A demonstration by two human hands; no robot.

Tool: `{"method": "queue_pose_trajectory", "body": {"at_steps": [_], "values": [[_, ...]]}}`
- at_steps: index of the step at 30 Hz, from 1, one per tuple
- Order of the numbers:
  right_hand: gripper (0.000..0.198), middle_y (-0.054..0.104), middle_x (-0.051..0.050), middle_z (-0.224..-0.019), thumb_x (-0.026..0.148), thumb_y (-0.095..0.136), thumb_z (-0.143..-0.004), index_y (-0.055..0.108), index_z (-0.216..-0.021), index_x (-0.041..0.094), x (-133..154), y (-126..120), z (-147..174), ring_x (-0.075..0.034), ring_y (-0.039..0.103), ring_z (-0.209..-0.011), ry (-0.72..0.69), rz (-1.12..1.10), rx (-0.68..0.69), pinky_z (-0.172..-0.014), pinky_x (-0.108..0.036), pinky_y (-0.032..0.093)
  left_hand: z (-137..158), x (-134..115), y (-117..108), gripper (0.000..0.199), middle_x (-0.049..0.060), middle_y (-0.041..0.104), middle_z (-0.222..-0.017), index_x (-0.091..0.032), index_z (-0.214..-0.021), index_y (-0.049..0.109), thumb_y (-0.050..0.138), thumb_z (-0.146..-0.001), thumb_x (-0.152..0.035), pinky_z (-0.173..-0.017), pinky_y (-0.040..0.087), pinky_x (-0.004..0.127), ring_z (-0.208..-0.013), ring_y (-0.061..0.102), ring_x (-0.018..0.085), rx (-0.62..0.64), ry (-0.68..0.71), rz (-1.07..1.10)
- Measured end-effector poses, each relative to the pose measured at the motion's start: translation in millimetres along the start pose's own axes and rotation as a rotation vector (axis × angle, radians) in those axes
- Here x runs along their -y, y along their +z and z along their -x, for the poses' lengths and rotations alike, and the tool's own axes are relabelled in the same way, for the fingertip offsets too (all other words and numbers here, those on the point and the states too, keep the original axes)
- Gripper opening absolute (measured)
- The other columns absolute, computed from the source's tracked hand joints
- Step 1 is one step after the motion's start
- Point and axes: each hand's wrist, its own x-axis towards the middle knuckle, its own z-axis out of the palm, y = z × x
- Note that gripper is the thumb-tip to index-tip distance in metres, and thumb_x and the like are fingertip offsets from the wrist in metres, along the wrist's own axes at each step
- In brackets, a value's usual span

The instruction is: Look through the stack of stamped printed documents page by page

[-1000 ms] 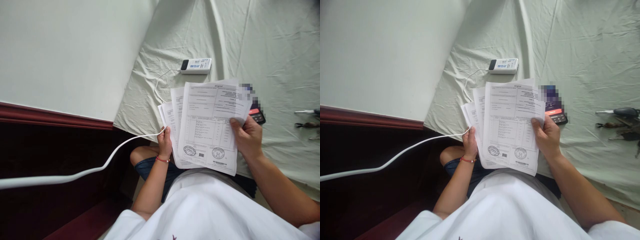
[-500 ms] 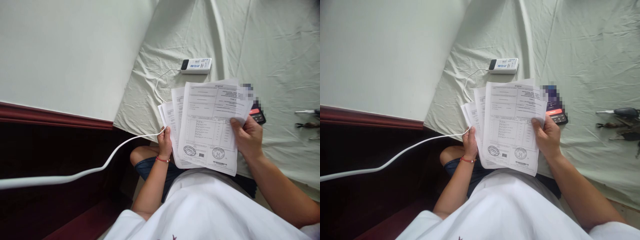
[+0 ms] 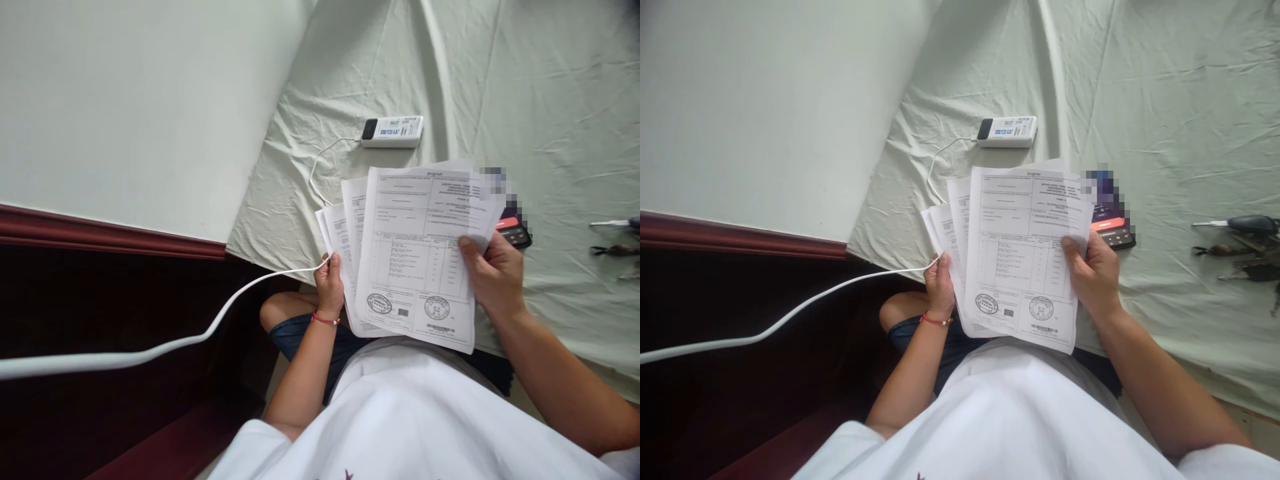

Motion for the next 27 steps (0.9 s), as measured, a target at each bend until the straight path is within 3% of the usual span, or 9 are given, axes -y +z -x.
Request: {"method": "queue_pose_trajectory", "body": {"at_steps": [7,15,18,22,27], "values": [[0.031,0.077,-0.005,-0.103,0.051,0.074,-0.087,0.074,-0.111,0.031,-1.3,-0.7,-0.5,-0.023,0.072,-0.084,0.005,0.020,0.015,-0.070,-0.039,0.062,1.1,-2.4,1.2,0.040,0.008,0.078,-0.106,-0.018,-0.101,0.076,0.072,-0.090,-0.056,-0.093,0.057,0.033,-0.099,0.073,0.023,-0.009,-0.008,-0.020],[0.033,0.077,-0.005,-0.107,0.051,0.074,-0.087,0.074,-0.112,0.030,-0.5,-0.3,-0.7,-0.022,0.072,-0.088,0.006,0.002,0.006,-0.075,-0.038,0.063,0.1,-3.2,1.3,0.039,0.008,0.078,-0.107,-0.018,-0.102,0.077,0.071,-0.092,-0.054,-0.094,0.057,0.032,-0.100,0.073,0.022,0.006,0.008,-0.023],[0.033,0.076,-0.003,-0.098,0.051,0.075,-0.086,0.074,-0.109,0.028,1.5,-0.7,-0.5,-0.019,0.070,-0.079,0.039,0.015,0.041,-0.067,-0.034,0.061,0.3,-4.8,1.9,0.041,0.008,0.078,-0.105,-0.017,-0.100,0.076,0.072,-0.090,-0.057,-0.092,0.056,0.032,-0.099,0.072,0.022,-0.007,0.001,-0.032],[0.031,0.067,0.001,-0.075,0.051,0.078,-0.082,0.069,-0.093,0.024,3.5,1.3,1.2,-0.013,0.058,-0.058,0.056,0.059,0.137,-0.047,-0.024,0.048,0.9,-6.1,1.3,0.045,0.006,0.076,-0.091,-0.016,-0.089,0.073,0.073,-0.087,-0.061,-0.082,0.055,0.028,-0.086,0.070,0.019,-0.026,0.010,-0.077],[0.030,0.068,-0.001,-0.085,0.048,0.075,-0.085,0.069,-0.100,0.023,0.6,4.7,1.7,-0.013,0.060,-0.064,-0.036,0.148,0.176,-0.053,-0.024,0.049,0.4,-5.7,0.5,0.045,0.005,0.075,-0.089,-0.017,-0.088,0.072,0.074,-0.085,-0.062,-0.080,0.055,0.028,-0.083,0.070,0.018,-0.024,0.006,-0.073]]}}
